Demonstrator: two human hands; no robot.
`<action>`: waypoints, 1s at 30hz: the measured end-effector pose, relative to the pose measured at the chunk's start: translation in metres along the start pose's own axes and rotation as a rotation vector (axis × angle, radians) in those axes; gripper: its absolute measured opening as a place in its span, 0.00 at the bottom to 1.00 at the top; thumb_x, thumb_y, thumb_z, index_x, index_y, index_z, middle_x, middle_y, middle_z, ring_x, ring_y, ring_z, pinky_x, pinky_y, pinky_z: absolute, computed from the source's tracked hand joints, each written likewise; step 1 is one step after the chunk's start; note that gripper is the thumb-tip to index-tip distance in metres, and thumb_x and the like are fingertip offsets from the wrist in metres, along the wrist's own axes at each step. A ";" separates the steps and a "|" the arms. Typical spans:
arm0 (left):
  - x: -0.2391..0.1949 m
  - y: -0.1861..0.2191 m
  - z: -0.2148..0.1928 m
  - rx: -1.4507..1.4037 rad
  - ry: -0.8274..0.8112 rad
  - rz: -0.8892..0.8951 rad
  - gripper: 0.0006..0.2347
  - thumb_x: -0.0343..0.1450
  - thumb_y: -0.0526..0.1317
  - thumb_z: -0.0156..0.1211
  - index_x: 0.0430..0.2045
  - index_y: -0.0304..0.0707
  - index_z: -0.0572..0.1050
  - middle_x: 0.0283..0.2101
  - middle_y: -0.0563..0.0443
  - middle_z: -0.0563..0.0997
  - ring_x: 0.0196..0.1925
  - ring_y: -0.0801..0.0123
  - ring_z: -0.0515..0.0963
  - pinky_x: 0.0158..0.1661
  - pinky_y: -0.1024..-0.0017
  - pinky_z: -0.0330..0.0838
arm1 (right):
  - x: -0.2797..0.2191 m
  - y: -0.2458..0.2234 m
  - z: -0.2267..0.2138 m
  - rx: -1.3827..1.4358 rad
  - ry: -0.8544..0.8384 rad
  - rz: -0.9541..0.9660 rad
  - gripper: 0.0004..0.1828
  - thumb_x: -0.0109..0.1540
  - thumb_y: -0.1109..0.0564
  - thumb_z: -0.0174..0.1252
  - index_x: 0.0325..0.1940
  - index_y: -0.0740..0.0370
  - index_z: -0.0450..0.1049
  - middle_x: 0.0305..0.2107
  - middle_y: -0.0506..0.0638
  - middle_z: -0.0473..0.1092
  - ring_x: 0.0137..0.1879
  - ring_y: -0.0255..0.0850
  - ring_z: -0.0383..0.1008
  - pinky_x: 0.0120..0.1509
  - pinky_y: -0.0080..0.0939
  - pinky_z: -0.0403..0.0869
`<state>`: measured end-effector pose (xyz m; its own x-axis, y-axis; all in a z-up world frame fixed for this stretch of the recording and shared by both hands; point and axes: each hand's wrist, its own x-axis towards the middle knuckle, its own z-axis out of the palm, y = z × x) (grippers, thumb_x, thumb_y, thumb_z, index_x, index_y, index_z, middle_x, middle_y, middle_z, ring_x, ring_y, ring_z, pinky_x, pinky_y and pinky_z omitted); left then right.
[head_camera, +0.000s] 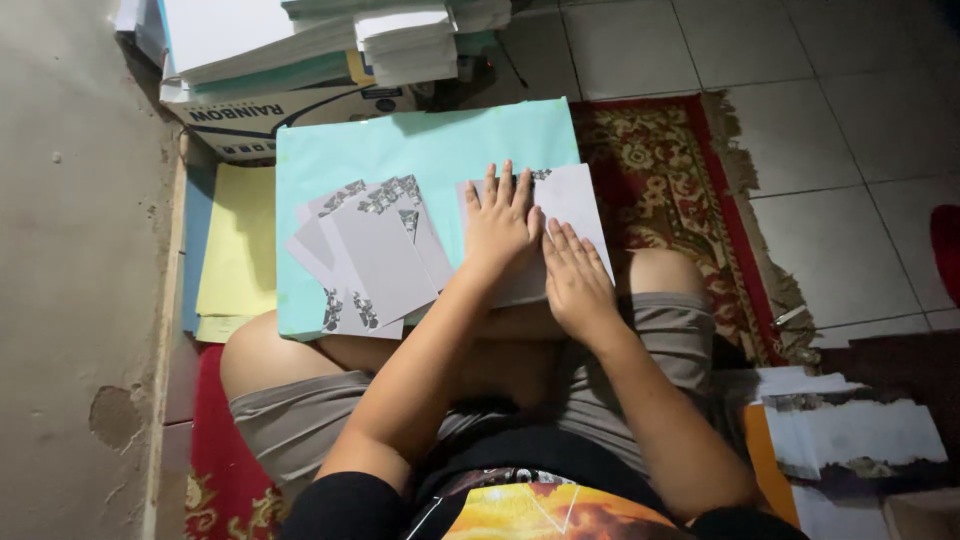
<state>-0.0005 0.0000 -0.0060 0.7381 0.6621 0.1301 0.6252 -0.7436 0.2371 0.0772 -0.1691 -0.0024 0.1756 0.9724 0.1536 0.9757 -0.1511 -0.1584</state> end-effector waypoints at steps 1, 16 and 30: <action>-0.001 0.000 -0.001 -0.001 -0.004 0.001 0.28 0.77 0.55 0.35 0.74 0.49 0.54 0.77 0.38 0.53 0.79 0.45 0.47 0.70 0.36 0.40 | 0.001 -0.001 -0.003 0.002 -0.003 0.003 0.33 0.67 0.55 0.38 0.78 0.61 0.53 0.77 0.57 0.46 0.81 0.53 0.46 0.80 0.57 0.47; -0.005 -0.009 0.014 0.005 0.200 0.077 0.28 0.74 0.48 0.44 0.70 0.38 0.60 0.70 0.38 0.64 0.74 0.45 0.59 0.68 0.34 0.45 | 0.077 0.021 0.004 0.004 -0.056 0.094 0.33 0.70 0.49 0.38 0.81 0.49 0.50 0.78 0.56 0.44 0.81 0.56 0.44 0.80 0.63 0.47; -0.009 -0.008 0.008 -0.051 0.256 0.099 0.26 0.74 0.46 0.43 0.68 0.35 0.63 0.68 0.37 0.66 0.73 0.44 0.62 0.68 0.36 0.46 | 0.102 0.021 0.001 0.011 0.024 0.128 0.31 0.69 0.50 0.40 0.79 0.44 0.56 0.77 0.57 0.47 0.81 0.56 0.46 0.79 0.64 0.49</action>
<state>-0.0101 -0.0009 -0.0169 0.7029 0.5933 0.3924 0.5347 -0.8045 0.2586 0.1154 -0.0729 0.0086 0.3021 0.9407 0.1545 0.9436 -0.2721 -0.1886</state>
